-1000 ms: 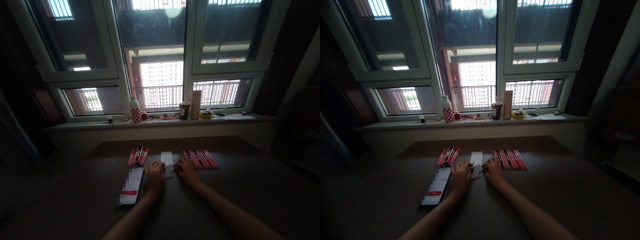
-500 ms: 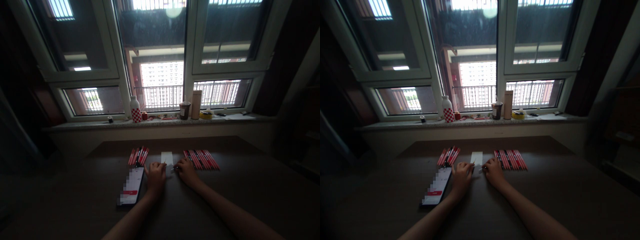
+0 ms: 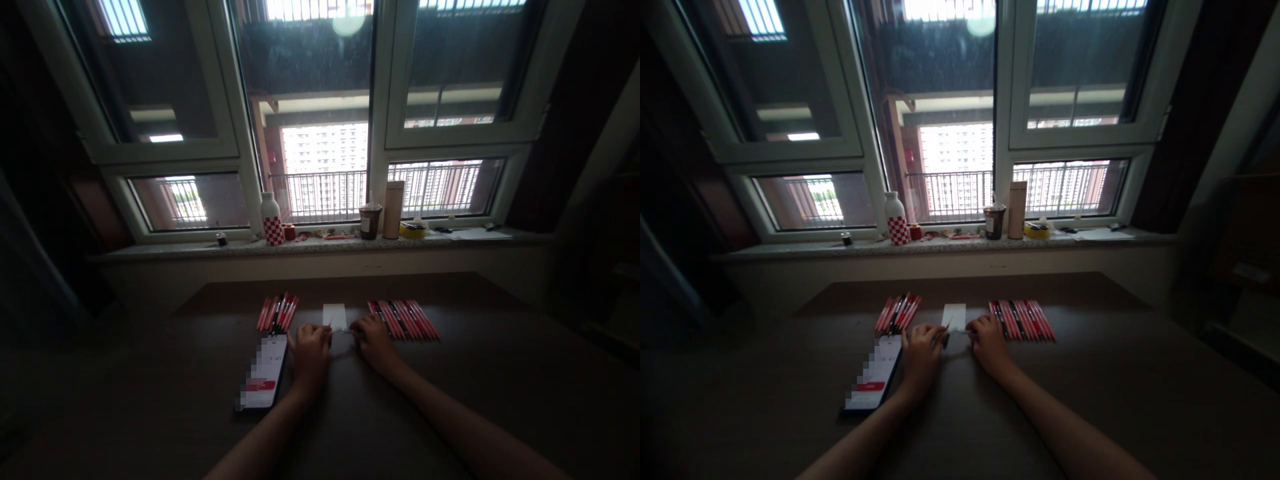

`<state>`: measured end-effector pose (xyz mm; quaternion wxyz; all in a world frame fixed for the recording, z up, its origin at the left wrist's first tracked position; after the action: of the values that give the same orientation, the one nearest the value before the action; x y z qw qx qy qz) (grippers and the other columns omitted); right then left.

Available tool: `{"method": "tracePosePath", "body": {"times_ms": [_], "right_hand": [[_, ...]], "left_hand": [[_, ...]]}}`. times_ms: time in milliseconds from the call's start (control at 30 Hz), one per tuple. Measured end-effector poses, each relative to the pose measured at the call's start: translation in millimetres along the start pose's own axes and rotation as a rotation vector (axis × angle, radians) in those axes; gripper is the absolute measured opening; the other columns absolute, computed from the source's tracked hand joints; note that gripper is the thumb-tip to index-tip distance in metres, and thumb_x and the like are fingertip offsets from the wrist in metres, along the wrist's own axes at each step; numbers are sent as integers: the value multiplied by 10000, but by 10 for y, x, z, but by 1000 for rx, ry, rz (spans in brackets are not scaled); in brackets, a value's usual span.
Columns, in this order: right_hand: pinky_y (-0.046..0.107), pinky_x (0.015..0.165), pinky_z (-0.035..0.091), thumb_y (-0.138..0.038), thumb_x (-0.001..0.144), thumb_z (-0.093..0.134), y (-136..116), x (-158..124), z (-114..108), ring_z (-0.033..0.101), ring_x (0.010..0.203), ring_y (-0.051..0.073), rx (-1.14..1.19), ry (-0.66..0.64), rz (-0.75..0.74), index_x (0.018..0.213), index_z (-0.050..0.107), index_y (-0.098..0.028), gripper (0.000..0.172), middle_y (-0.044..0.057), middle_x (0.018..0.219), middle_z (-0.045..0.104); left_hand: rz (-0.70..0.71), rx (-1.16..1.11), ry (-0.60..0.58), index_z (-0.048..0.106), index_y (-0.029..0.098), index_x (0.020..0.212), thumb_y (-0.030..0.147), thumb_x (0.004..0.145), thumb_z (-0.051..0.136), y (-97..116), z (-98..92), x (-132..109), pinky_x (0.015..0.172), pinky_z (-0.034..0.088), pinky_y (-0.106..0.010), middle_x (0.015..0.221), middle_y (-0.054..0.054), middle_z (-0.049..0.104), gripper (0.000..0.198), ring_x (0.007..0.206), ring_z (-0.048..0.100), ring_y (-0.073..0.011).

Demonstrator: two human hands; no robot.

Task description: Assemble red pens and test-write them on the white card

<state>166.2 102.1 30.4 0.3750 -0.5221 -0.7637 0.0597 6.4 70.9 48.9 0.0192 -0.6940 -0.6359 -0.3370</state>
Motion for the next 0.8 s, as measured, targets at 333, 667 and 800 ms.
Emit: {"method": "tracePosePath", "body": {"times_ms": [333, 667, 800], "right_hand": [[346, 897, 345, -94, 820, 507, -25, -8, -50, 466, 995, 232, 40, 33, -18, 906, 652, -217, 209, 55, 935, 618], [354, 899, 354, -91, 817, 528, -47, -9, -75, 459, 988, 234, 54, 54, -45, 901, 667, -216, 204, 56, 915, 612], [361, 891, 356, -82, 805, 549, -52, -16, -75, 456, 981, 238, 59, 60, -71, 904, 670, -212, 203, 59, 907, 610]], "left_hand": [[12, -8, 10, 670, 277, 991, 262, 877, 453, -2, 1, -1, 1053, 195, -487, 972, -30, 609, 245, 989, 495, -208], [26, -8, 14, 677, 283, 963, 260, 878, 453, 2, 8, 3, 1039, 209, -488, 957, -23, 610, 241, 965, 497, -207], [31, -8, 3, 676, 284, 967, 254, 879, 448, 0, 20, 3, 1037, 216, -485, 960, -24, 612, 247, 964, 500, -204]]}}
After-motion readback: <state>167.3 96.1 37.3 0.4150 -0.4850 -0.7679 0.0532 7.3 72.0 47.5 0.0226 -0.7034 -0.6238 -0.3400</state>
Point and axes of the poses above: each hand's wrist, its own x-axis towards the middle knuckle, its own z-axis out of the palm, y = z × x, the point moved 9 cm from there along x, towards the middle knuckle
